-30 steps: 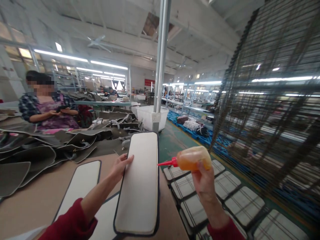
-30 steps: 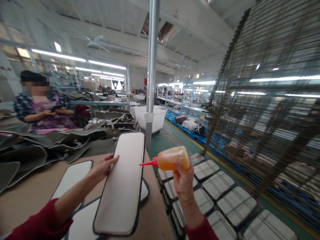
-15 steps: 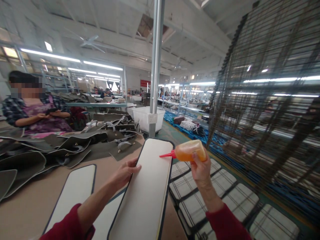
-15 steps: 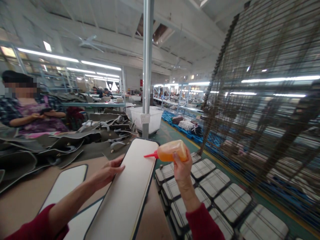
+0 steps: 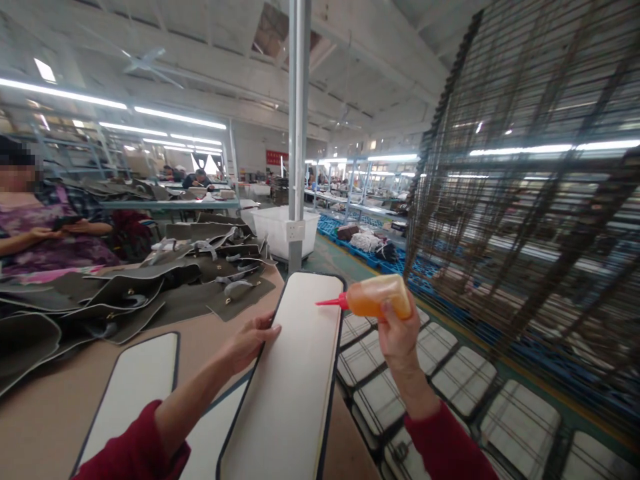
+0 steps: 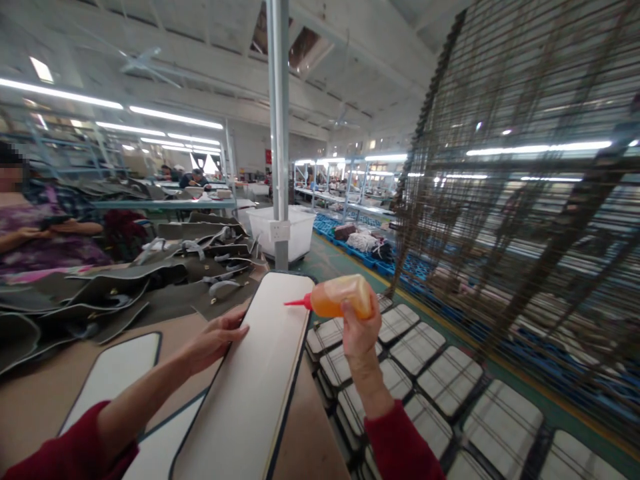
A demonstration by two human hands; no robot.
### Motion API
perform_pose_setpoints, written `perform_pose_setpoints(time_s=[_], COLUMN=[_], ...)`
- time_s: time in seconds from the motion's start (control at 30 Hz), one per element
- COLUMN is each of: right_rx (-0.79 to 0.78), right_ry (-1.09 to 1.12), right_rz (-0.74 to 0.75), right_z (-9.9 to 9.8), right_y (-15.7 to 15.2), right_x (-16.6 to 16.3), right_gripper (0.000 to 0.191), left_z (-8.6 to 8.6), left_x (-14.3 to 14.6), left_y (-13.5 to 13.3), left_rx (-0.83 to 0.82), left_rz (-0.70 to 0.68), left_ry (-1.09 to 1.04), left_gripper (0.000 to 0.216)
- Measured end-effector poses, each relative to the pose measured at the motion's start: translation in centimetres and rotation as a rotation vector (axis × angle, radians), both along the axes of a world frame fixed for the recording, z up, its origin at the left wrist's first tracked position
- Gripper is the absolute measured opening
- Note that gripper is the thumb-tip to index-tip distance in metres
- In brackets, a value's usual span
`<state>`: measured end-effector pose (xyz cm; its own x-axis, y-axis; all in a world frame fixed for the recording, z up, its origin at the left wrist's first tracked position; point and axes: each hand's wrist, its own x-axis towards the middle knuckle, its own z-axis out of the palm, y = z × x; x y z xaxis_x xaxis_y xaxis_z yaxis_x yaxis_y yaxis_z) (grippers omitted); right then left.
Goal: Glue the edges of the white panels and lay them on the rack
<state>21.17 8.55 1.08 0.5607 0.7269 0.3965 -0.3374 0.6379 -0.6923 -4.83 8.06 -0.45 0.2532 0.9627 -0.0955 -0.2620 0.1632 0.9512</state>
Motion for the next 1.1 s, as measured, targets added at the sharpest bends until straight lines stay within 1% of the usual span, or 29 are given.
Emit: perform_pose_setpoints(time_s=[0.03, 0.07, 0.1, 0.13, 0.17, 0.23, 0.27, 0.3, 0.33, 0.37, 0.4, 0.43, 0.5, 0.53, 0.57, 0.63, 0.67, 0.7, 0.73, 0.77, 0.8, 0.83, 0.87, 0.93, 1.0, 1.07, 1.1], right_rx=[0.001, -0.009, -0.029, -0.05, -0.091, -0.137, -0.148, -0.144, -0.13, -0.113, -0.089, -0.065, -0.058, -0.067, -0.088, -0.146, -0.178, -0.193, -0.195, -0.181, -0.155, -0.117, -0.09, -0.052, -0.056, -0.098, -0.136], right_ry=[0.005, -0.01, -0.041, -0.076, -0.141, -0.247, -0.276, -0.274, -0.242, -0.181, -0.098, -0.025, 0.027, 0.028, 0.012, -0.054, -0.109, -0.162, -0.197, -0.208, -0.196, -0.151, -0.113, -0.079, -0.085, -0.143, -0.209], right_rz=[-0.02, -0.018, 0.004, 0.035, 0.096, 0.225, 0.252, 0.24, 0.189, 0.112, 0.023, -0.035, -0.07, -0.068, -0.048, 0.032, 0.101, 0.152, 0.165, 0.137, 0.072, -0.039, -0.108, -0.187, -0.196, -0.127, -0.05], right_z=[0.3, 0.0, -0.8, -2.0, -3.5, -6.1, -6.8, -7.0, -6.6, -5.9, -4.8, -3.8, -2.5, -2.5, -3.0, -4.8, -5.8, -6.6, -7.1, -7.0, -6.5, -5.7, -4.8, -3.3, -3.1, -4.3, -5.1], right_y=[0.4, 0.4, -0.2, -1.1, -2.3, -4.5, -5.1, -5.3, -5.1, -4.4, -3.6, -2.7, -1.7, -1.8, -2.3, -4.3, -5.4, -6.2, -6.8, -6.9, -6.6, -6.0, -5.3, -4.1, -4.5, -6.4, -7.6], right_x=[0.1, 0.0, -0.2, -0.5, -0.8, -1.1, -1.1, -1.0, -0.7, -0.3, 0.2, 0.7, 1.6, 1.9, 2.1, 2.4, 2.6, 2.9, 3.3, 3.9, 4.6, 5.4, 6.3, 7.9, 9.0, 9.6, 9.9], right_gripper=[0.053, 0.052, 0.051, 0.049, 0.049, 0.055, 0.056, 0.056, 0.055, 0.052, 0.049, 0.048, 0.049, 0.05, 0.05, 0.052, 0.054, 0.057, 0.058, 0.058, 0.057, 0.056, 0.055, 0.053, 0.053, 0.052, 0.051], left_z=[0.1, 0.1, 0.1, -0.1, -0.2, -0.7, -0.9, -1.0, -1.1, -1.2, -1.1, -1.0, -0.8, -0.7, -0.7, -0.6, -0.6, -0.6, -0.6, -0.6, -0.6, -0.5, -0.5, -0.5, -0.6, -0.9, -1.0], left_x=[0.3, 0.5, 0.6, 0.6, 0.5, 0.1, 0.0, 0.0, 0.1, 0.3, 0.6, 1.0, 1.7, 2.0, 2.3, 2.8, 3.1, 3.4, 3.9, 4.4, 5.0, 5.8, 6.7, 8.6, 10.3, 11.8, 12.5], left_y=[0.0, 0.2, 0.4, 0.7, 1.0, 1.6, 1.9, 2.0, 2.0, 1.9, 1.8, 1.7, 1.5, 1.4, 1.4, 1.5, 1.5, 1.6, 1.5, 1.5, 1.3, 1.2, 1.0, 0.7, 0.7, 0.8, 0.9], left_rx=[0.015, 0.026, 0.028, 0.024, 0.018, 0.01, 0.006, -0.003, -0.015, -0.03, -0.044, -0.055, -0.068, -0.074, -0.083, -0.103, -0.108, -0.109, -0.109, -0.107, -0.106, -0.105, -0.104, -0.098, -0.095, -0.098, -0.097], left_rz=[-0.015, -0.018, -0.012, -0.005, 0.008, 0.029, 0.028, 0.02, 0.002, -0.023, -0.051, -0.071, -0.091, -0.095, -0.095, -0.086, -0.076, -0.065, -0.06, -0.066, -0.085, -0.115, -0.15, -0.205, -0.216, -0.195, -0.185], left_ry=[-0.006, -0.01, -0.01, -0.006, 0.0, 0.012, 0.017, 0.021, 0.022, 0.023, 0.021, 0.017, 0.005, 0.001, -0.001, -0.005, -0.004, -0.001, 0.004, 0.01, 0.019, 0.026, 0.032, 0.034, 0.041, 0.066, 0.082], left_gripper=[0.05, 0.05, 0.05, 0.05, 0.05, 0.05, 0.051, 0.051, 0.051, 0.052, 0.052, 0.052, 0.053, 0.053, 0.053, 0.053, 0.053, 0.053, 0.052, 0.052, 0.053, 0.052, 0.051, 0.049, 0.046, 0.044, 0.043])
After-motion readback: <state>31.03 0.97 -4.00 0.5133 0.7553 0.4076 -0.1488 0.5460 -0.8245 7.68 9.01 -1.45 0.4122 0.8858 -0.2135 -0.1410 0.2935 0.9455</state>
